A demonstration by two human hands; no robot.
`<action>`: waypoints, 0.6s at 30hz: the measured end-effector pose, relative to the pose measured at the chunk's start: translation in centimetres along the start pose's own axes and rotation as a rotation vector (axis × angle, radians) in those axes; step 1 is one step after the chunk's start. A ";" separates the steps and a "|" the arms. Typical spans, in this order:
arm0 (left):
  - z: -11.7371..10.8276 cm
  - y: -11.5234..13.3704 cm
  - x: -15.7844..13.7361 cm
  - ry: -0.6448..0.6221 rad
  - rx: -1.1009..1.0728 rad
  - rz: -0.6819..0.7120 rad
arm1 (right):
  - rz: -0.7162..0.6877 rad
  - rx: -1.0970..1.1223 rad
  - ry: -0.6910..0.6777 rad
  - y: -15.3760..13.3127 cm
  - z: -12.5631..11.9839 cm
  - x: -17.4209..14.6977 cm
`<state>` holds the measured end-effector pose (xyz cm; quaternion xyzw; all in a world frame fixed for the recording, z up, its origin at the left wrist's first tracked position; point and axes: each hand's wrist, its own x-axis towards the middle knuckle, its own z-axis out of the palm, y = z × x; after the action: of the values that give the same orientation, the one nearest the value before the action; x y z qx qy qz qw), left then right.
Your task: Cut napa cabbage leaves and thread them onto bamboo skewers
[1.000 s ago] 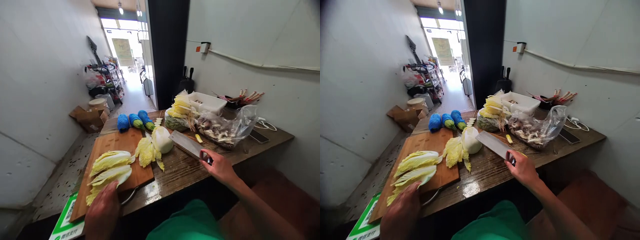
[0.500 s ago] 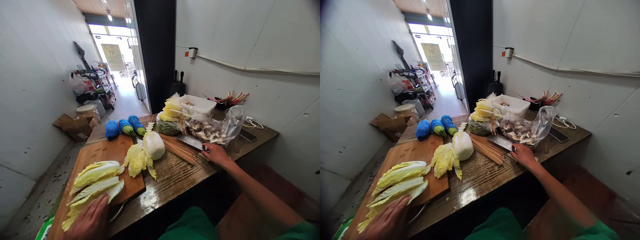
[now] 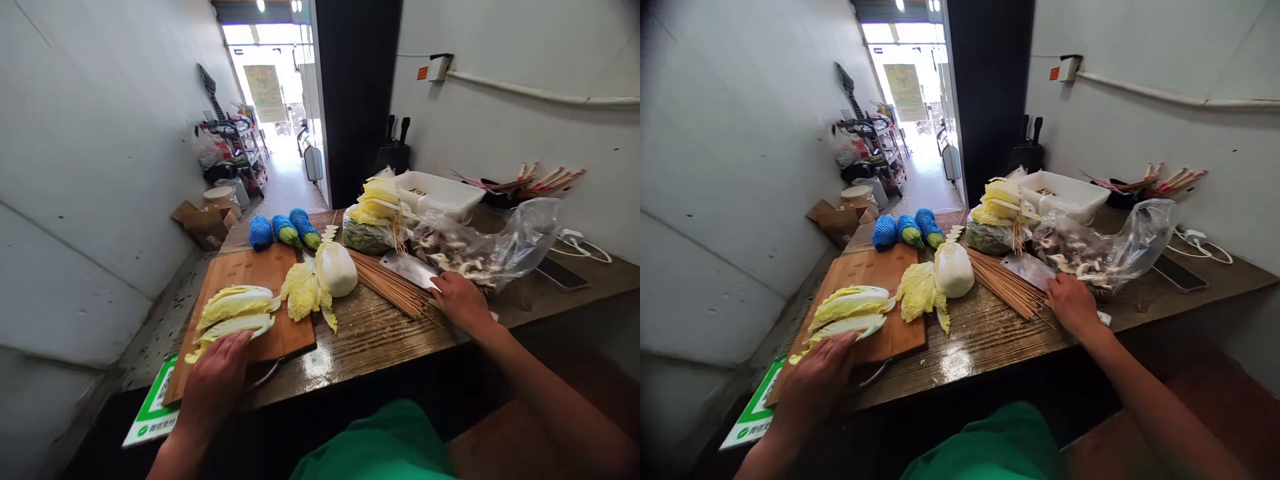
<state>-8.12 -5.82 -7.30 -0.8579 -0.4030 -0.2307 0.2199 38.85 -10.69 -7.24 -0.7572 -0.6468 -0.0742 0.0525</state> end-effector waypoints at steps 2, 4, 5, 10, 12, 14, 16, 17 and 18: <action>-0.5 -0.4 0.8 -0.028 -0.038 -0.091 | -0.075 0.030 -0.031 -1.3 0.0 1.2; -1.3 -0.8 2.1 -0.072 -0.053 -0.257 | -0.126 0.056 -0.077 -2.5 0.3 2.6; -1.8 -1.1 2.9 -0.095 -0.055 -0.353 | -0.136 0.064 -0.099 -3.0 0.6 3.3; -3.4 -3.3 7.1 -0.221 -0.344 -0.569 | -0.088 0.096 -0.143 -4.5 1.7 5.4; -3.1 -4.4 8.3 -0.230 -0.566 -0.640 | -0.060 0.129 -0.133 -4.5 1.3 5.5; -2.4 -5.2 9.1 -0.264 -0.858 -0.756 | -0.036 0.181 -0.110 -4.2 0.3 5.2; -1.7 -5.5 9.7 -0.314 -1.106 -0.862 | -0.007 0.249 -0.069 -4.2 -1.2 4.3; -1.5 -5.6 10.0 -0.337 -1.186 -0.893 | 0.010 0.310 -0.036 -4.4 -2.1 3.6; -1.3 -5.5 10.2 -0.352 -1.233 -0.906 | 0.027 0.375 -0.001 -4.9 -3.0 2.8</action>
<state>-6.99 2.65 0.63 -0.6011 -0.5419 -0.3407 -0.4785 34.35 -7.73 -3.87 -0.7427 -0.6392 0.0486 0.1935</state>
